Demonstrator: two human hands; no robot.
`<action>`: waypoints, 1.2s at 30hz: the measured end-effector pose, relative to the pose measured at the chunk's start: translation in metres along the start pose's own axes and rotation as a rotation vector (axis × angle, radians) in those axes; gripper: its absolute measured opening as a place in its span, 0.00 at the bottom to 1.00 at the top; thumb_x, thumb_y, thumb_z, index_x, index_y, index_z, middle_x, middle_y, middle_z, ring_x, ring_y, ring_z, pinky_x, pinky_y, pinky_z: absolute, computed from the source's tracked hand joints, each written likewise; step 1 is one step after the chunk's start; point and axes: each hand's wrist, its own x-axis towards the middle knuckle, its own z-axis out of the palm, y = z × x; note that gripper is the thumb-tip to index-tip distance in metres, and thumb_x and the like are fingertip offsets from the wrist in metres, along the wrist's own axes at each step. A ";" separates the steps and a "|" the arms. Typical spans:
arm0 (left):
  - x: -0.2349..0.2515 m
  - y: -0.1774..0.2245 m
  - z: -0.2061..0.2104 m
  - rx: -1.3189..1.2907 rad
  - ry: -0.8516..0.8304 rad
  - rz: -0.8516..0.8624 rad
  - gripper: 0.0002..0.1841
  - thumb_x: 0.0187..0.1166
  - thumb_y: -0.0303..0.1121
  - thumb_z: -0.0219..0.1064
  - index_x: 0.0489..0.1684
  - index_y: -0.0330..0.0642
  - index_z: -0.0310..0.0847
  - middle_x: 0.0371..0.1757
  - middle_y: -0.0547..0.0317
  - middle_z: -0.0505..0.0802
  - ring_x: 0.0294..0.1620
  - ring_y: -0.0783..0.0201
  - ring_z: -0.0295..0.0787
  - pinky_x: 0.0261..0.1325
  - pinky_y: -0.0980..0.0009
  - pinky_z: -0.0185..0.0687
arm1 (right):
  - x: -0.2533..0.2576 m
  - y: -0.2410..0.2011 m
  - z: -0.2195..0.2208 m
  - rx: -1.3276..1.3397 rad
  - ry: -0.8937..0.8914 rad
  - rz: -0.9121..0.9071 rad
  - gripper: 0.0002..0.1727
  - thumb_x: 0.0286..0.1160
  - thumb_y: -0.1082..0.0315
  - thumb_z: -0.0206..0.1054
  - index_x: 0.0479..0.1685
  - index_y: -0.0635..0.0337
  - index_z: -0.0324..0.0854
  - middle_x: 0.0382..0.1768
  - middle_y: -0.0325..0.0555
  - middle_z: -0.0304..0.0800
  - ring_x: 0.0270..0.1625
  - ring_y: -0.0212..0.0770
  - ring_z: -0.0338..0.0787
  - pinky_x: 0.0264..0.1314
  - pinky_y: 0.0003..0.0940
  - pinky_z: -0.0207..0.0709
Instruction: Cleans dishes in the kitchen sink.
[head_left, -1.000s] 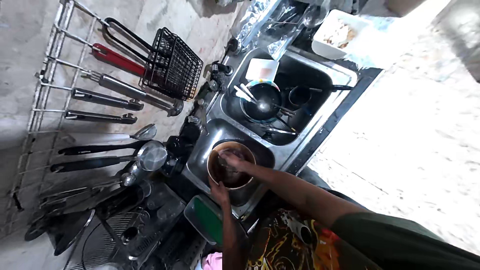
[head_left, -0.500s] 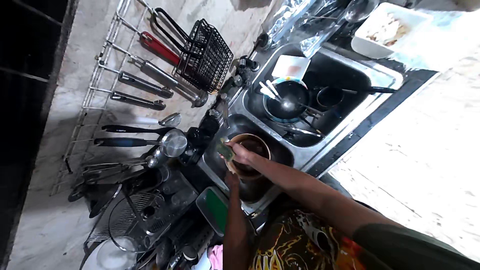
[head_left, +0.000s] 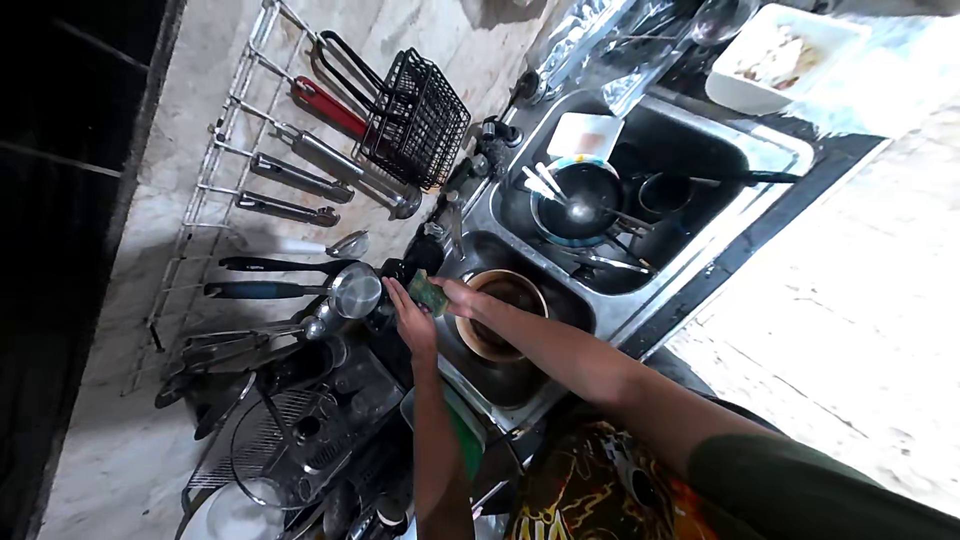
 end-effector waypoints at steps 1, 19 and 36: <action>0.003 0.000 0.000 0.002 -0.026 -0.017 0.53 0.69 0.19 0.68 0.98 0.46 0.36 0.98 0.57 0.45 0.73 0.48 0.85 0.60 0.50 0.89 | 0.003 0.001 0.001 -0.011 0.008 0.000 0.26 0.93 0.48 0.51 0.74 0.57 0.75 0.55 0.50 0.89 0.52 0.44 0.91 0.57 0.42 0.86; 0.011 0.000 -0.007 0.104 -0.055 -0.072 0.49 0.72 0.25 0.67 0.98 0.49 0.42 0.96 0.57 0.57 0.55 0.47 0.95 0.49 0.47 0.91 | 0.028 -0.003 -0.001 0.005 -0.013 0.003 0.27 0.91 0.46 0.53 0.71 0.58 0.77 0.50 0.51 0.90 0.46 0.44 0.91 0.50 0.41 0.86; 0.015 0.003 -0.002 0.114 -0.063 -0.099 0.49 0.68 0.20 0.65 0.97 0.53 0.47 0.97 0.61 0.55 0.60 0.49 0.93 0.51 0.49 0.91 | 0.030 -0.015 0.002 0.045 -0.031 -0.039 0.26 0.92 0.46 0.51 0.74 0.55 0.75 0.53 0.51 0.90 0.47 0.44 0.91 0.51 0.41 0.86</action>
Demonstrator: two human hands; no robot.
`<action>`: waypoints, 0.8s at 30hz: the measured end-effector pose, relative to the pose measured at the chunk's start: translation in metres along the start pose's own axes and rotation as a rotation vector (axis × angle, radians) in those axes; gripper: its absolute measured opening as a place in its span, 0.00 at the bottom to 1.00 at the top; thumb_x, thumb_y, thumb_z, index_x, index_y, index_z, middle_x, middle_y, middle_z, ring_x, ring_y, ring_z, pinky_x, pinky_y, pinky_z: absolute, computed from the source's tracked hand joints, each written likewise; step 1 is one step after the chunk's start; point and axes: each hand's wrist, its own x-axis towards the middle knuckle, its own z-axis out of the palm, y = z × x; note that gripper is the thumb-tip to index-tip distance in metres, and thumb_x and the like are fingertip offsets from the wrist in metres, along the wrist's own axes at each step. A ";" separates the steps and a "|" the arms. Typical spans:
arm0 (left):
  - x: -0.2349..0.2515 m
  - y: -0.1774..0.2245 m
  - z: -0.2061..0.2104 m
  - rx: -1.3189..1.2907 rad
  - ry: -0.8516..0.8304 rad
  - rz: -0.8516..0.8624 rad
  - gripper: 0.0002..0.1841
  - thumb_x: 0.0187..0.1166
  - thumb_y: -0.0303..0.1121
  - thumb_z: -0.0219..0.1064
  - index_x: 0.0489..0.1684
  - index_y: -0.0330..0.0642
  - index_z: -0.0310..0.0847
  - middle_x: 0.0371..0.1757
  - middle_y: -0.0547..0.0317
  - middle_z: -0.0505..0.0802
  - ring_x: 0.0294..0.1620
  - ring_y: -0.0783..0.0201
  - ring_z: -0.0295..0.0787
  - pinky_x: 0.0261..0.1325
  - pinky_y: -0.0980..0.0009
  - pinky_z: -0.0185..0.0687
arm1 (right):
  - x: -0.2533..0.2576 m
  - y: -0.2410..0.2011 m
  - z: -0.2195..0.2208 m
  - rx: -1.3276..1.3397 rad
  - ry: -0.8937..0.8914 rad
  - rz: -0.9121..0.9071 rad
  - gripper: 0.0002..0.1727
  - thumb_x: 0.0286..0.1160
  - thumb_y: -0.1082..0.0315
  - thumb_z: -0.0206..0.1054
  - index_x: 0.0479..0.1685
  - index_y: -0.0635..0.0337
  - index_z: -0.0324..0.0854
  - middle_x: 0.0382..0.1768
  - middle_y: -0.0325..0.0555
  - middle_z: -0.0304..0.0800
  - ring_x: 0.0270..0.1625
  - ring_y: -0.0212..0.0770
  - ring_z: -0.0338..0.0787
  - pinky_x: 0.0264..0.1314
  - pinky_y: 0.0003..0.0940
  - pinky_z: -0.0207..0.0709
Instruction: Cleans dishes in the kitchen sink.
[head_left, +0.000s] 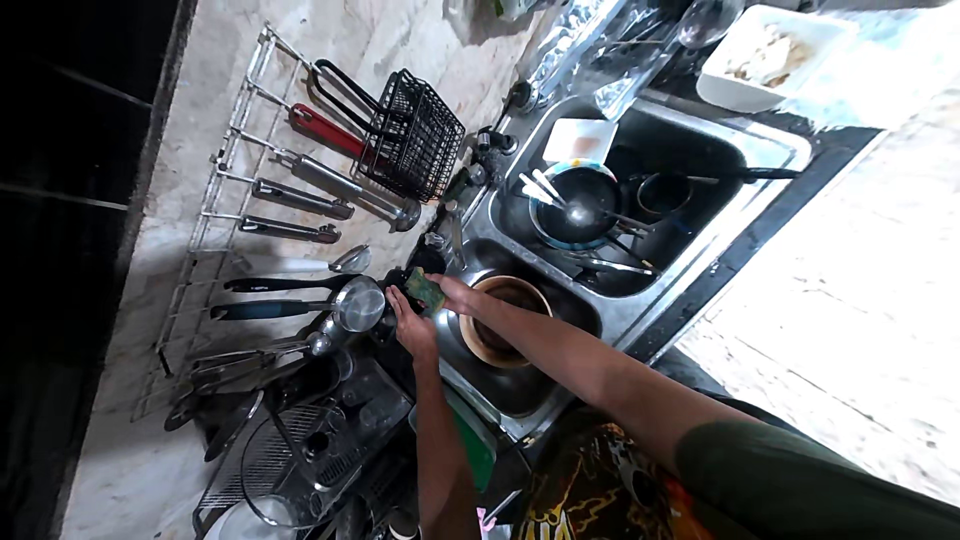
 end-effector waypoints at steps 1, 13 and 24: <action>0.000 0.000 -0.001 0.001 -0.011 -0.006 0.49 0.68 0.20 0.65 0.97 0.53 0.47 0.97 0.62 0.54 0.61 0.49 0.93 0.51 0.48 0.90 | 0.000 -0.001 0.000 -0.005 -0.006 0.000 0.27 0.92 0.46 0.50 0.75 0.55 0.74 0.53 0.51 0.89 0.46 0.44 0.91 0.50 0.41 0.86; 0.002 0.001 0.001 -0.078 -0.038 -0.021 0.48 0.70 0.21 0.65 0.97 0.51 0.46 0.97 0.59 0.52 0.74 0.47 0.85 0.63 0.47 0.86 | -0.007 -0.004 -0.006 0.001 0.007 0.002 0.27 0.93 0.47 0.48 0.75 0.56 0.74 0.50 0.51 0.89 0.44 0.44 0.90 0.48 0.40 0.86; 0.001 0.000 -0.002 -0.040 -0.016 -0.025 0.49 0.69 0.20 0.64 0.97 0.53 0.45 0.97 0.62 0.52 0.69 0.49 0.88 0.58 0.48 0.89 | -0.003 0.003 -0.016 0.022 -0.021 0.003 0.27 0.92 0.45 0.50 0.73 0.55 0.75 0.49 0.51 0.90 0.43 0.45 0.91 0.47 0.40 0.87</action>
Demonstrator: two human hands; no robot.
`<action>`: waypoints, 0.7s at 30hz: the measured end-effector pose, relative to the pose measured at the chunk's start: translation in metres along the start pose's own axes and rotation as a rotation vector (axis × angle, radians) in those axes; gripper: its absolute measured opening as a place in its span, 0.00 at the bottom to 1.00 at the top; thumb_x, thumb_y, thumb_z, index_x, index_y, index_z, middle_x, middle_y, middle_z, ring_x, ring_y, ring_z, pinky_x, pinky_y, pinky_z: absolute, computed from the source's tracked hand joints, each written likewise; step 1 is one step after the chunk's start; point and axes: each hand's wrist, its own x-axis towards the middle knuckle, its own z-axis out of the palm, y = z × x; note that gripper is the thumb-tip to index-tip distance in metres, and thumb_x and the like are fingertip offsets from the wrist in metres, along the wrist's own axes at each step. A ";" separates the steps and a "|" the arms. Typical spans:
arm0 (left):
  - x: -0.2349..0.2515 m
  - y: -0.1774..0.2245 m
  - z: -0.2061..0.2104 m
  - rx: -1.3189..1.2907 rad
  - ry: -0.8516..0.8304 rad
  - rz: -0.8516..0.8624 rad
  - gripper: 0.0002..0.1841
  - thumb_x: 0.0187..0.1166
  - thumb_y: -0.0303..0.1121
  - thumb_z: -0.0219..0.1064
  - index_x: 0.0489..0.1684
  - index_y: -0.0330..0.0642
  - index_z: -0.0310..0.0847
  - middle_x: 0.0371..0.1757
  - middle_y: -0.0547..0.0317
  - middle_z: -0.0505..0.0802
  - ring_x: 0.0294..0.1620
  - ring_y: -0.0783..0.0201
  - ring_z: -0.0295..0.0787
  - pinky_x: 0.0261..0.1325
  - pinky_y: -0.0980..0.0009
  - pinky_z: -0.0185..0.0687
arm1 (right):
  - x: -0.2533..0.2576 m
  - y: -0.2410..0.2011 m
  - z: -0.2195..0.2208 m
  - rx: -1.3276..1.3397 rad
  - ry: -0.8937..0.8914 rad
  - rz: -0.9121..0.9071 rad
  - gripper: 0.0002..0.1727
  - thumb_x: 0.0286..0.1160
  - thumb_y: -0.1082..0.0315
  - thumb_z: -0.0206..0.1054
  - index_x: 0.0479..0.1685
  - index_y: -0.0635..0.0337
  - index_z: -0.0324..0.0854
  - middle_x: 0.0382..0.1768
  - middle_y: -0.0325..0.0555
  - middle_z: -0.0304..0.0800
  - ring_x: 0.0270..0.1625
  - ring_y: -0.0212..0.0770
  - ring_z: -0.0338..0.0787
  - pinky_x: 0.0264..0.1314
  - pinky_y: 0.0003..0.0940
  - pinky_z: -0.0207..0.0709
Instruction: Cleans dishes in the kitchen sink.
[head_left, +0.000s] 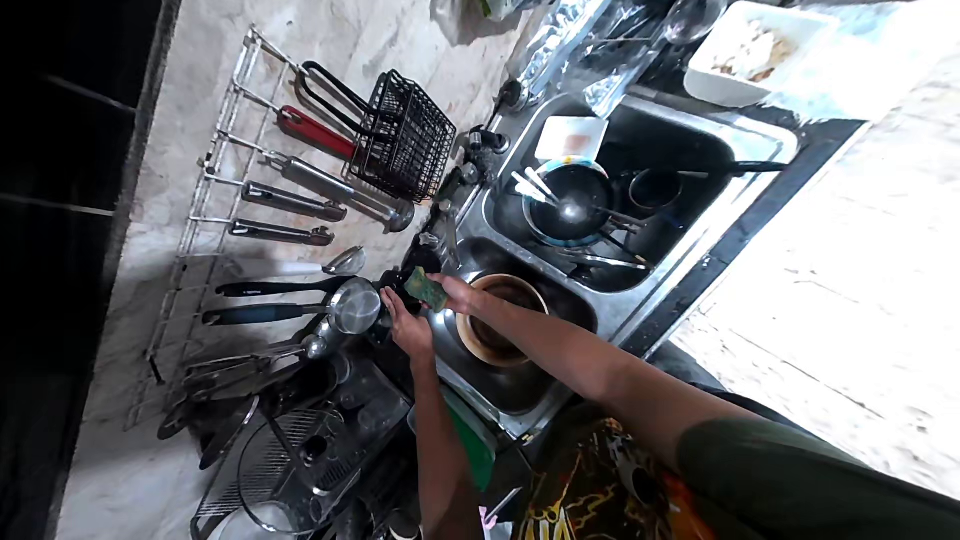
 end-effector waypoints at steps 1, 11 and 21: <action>0.000 -0.001 0.006 0.001 0.005 -0.003 0.51 0.69 0.21 0.66 0.98 0.54 0.43 0.98 0.61 0.51 0.68 0.49 0.89 0.56 0.47 0.89 | -0.001 0.000 0.001 0.007 0.005 0.002 0.27 0.92 0.45 0.50 0.74 0.55 0.75 0.50 0.52 0.90 0.43 0.45 0.91 0.47 0.41 0.87; 0.003 0.010 -0.020 0.013 -0.028 -0.038 0.43 0.73 0.22 0.64 0.95 0.54 0.56 0.94 0.64 0.63 0.69 0.49 0.88 0.61 0.46 0.86 | -0.013 0.005 -0.006 0.057 -0.022 0.022 0.28 0.93 0.46 0.49 0.76 0.56 0.73 0.55 0.55 0.90 0.49 0.48 0.92 0.53 0.43 0.88; -0.001 0.000 0.011 0.009 -0.004 0.002 0.52 0.69 0.23 0.69 0.98 0.50 0.41 0.98 0.59 0.50 0.68 0.49 0.89 0.56 0.49 0.89 | -0.009 0.011 -0.010 0.060 0.068 0.042 0.27 0.91 0.46 0.53 0.75 0.56 0.74 0.54 0.55 0.90 0.48 0.49 0.92 0.51 0.44 0.88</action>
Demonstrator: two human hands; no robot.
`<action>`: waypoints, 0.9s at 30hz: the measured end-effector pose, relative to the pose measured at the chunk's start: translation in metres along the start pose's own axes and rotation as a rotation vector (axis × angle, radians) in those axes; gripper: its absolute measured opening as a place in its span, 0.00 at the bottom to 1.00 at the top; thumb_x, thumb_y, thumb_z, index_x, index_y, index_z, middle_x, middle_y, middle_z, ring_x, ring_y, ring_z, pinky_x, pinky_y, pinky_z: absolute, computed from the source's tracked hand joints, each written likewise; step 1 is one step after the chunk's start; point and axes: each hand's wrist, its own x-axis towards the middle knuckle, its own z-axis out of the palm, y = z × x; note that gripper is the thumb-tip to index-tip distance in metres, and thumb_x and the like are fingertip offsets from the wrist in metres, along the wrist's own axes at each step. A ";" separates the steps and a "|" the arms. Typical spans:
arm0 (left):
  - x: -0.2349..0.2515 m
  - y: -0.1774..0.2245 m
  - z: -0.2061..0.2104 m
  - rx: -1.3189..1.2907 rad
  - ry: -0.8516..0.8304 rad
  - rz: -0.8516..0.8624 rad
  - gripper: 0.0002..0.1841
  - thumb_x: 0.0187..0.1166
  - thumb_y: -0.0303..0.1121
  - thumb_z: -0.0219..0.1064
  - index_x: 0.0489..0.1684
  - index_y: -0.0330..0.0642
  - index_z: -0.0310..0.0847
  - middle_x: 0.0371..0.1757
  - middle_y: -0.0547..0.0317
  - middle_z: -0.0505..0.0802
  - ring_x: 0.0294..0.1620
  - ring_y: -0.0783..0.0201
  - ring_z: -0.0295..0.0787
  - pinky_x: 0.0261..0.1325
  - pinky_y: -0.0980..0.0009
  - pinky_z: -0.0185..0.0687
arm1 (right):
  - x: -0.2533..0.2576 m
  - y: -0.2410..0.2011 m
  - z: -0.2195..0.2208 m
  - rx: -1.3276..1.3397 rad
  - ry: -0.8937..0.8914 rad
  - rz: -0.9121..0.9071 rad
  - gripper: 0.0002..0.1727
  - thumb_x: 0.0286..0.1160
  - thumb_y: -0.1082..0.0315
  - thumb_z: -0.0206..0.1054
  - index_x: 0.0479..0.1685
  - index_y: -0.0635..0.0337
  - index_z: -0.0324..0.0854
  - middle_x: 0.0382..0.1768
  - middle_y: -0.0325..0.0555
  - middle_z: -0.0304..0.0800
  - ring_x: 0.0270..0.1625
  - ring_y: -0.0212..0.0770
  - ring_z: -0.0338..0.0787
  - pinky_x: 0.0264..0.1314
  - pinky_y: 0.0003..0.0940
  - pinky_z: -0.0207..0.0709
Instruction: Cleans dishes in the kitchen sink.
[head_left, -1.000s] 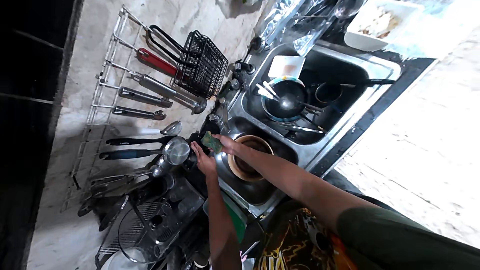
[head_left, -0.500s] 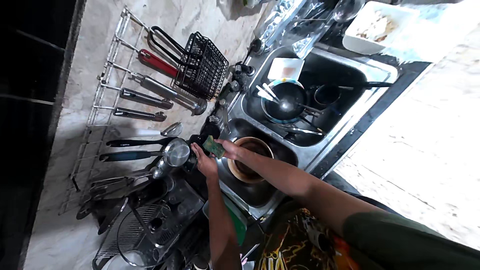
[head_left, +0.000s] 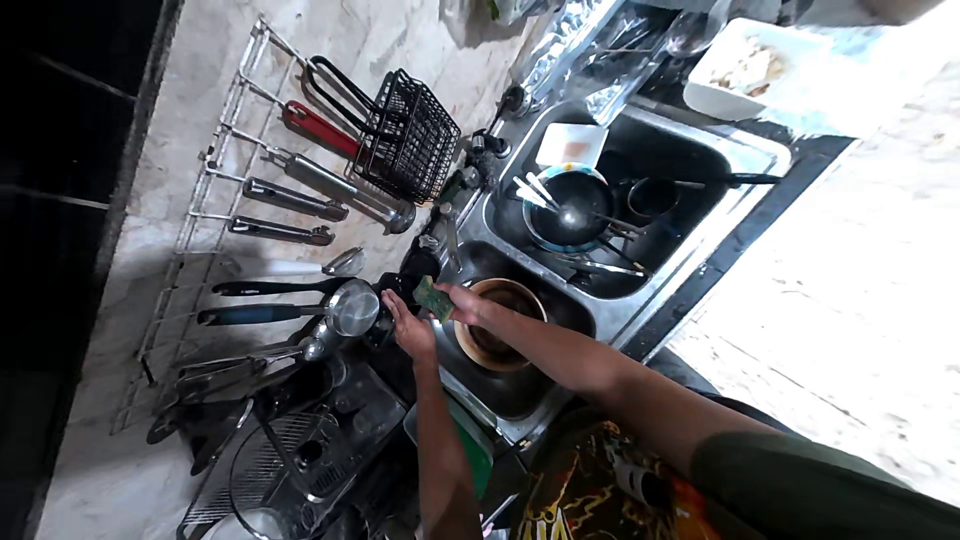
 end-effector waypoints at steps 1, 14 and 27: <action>0.000 0.002 -0.004 0.002 -0.008 -0.006 0.51 0.69 0.23 0.69 0.98 0.50 0.43 0.97 0.59 0.51 0.68 0.49 0.89 0.56 0.49 0.89 | 0.001 0.001 0.000 0.006 -0.008 0.000 0.27 0.91 0.46 0.52 0.75 0.57 0.74 0.54 0.55 0.90 0.48 0.49 0.92 0.50 0.44 0.88; 0.001 0.013 -0.015 -0.079 -0.006 -0.055 0.43 0.73 0.20 0.61 0.96 0.48 0.51 0.96 0.57 0.57 0.73 0.50 0.86 0.64 0.51 0.87 | -0.007 0.002 -0.007 0.031 -0.044 0.000 0.25 0.92 0.49 0.53 0.74 0.57 0.73 0.54 0.54 0.89 0.48 0.48 0.92 0.52 0.43 0.88; 0.002 0.018 -0.014 -0.057 -0.021 -0.094 0.44 0.73 0.22 0.62 0.96 0.51 0.50 0.96 0.59 0.56 0.71 0.50 0.87 0.62 0.49 0.87 | -0.006 -0.005 -0.017 0.044 -0.035 -0.040 0.24 0.91 0.50 0.53 0.72 0.56 0.75 0.54 0.53 0.89 0.49 0.46 0.91 0.53 0.43 0.87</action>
